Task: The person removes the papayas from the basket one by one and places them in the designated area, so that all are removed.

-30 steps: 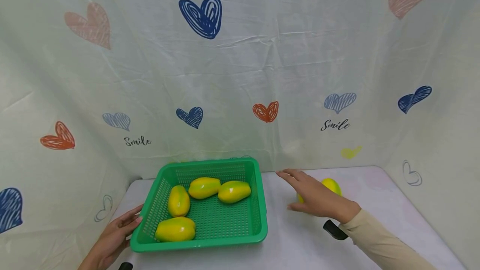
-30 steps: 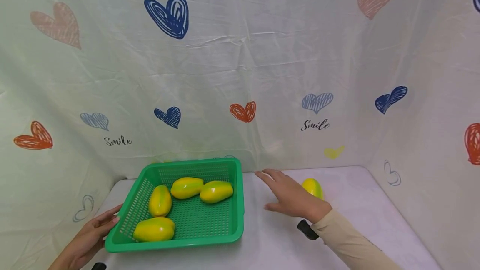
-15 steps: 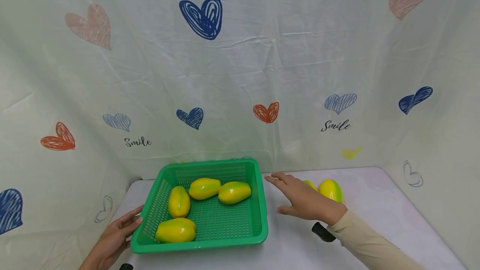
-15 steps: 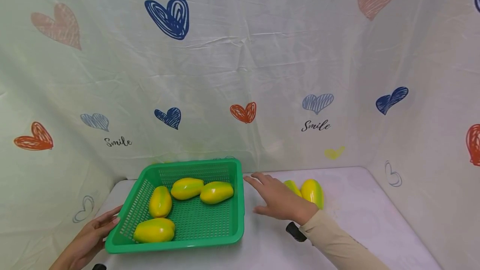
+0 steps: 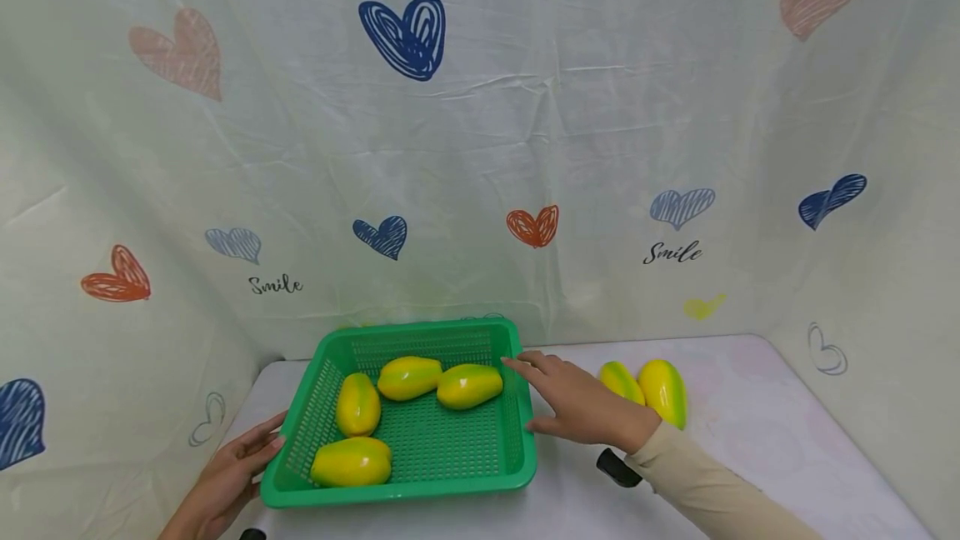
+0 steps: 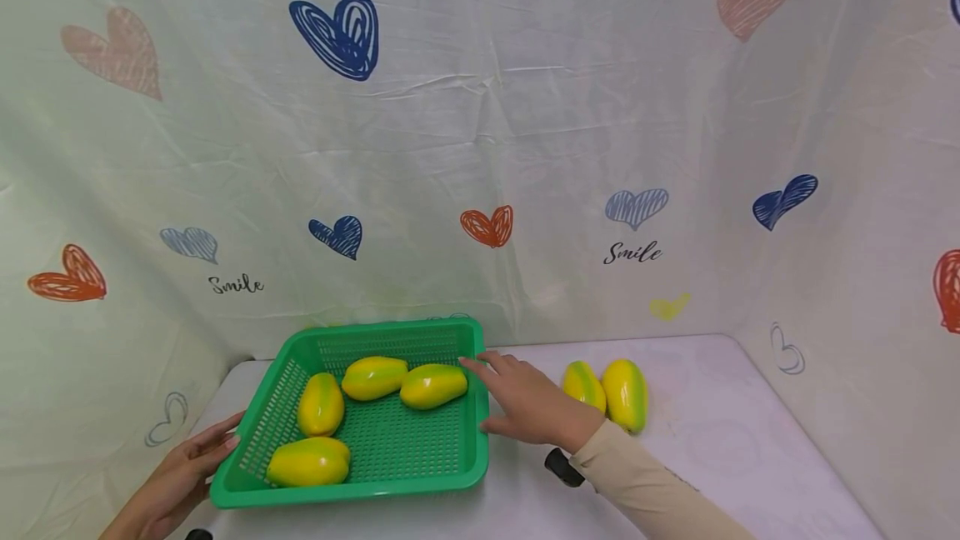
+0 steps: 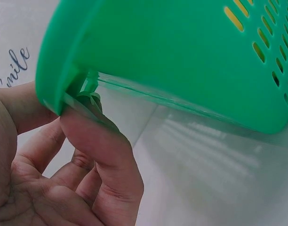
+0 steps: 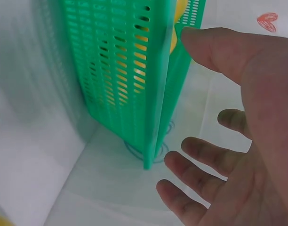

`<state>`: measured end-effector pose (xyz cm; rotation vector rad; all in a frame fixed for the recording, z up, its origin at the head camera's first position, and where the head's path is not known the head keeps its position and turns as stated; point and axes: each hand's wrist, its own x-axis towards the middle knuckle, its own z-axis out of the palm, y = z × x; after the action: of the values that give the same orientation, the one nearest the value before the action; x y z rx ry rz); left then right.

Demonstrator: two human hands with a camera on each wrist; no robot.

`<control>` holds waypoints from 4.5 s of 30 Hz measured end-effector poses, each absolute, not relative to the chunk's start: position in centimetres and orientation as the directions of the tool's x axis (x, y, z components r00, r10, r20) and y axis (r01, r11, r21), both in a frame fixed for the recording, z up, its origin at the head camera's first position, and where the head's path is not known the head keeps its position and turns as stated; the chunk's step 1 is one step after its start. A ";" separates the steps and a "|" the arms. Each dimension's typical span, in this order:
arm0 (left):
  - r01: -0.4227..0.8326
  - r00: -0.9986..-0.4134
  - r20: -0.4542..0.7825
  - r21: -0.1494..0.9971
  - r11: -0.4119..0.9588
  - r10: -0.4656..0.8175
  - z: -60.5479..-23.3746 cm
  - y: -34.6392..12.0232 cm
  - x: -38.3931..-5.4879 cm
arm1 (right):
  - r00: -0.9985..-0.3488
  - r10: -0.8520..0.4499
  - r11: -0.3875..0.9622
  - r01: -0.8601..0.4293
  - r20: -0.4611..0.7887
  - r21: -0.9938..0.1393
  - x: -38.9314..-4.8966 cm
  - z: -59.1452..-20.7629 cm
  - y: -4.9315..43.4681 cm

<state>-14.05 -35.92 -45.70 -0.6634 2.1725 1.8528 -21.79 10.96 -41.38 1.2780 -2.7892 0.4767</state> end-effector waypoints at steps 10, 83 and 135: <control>-0.470 -0.873 -0.446 0.877 0.100 -0.199 -45.5 -35.9 -14.1 | -0.662 -0.736 0.618 -0.742 0.139 -0.261 -21.7 -41.7 9.2; -0.475 -0.871 -0.452 0.875 0.091 -0.194 -45.7 -35.5 -14.1 | -0.829 -0.559 0.805 -0.535 -0.025 -0.256 -23.6 -42.0 0.7; -0.464 -0.875 -0.444 0.883 0.071 -0.191 -46.1 -35.8 -13.9 | -0.646 -0.708 0.704 -0.677 -0.286 -0.215 -23.0 -42.6 0.1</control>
<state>-13.88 -35.79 -46.06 -0.6656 2.1325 1.8945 -23.02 0.14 -42.63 1.3570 -3.2180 0.1568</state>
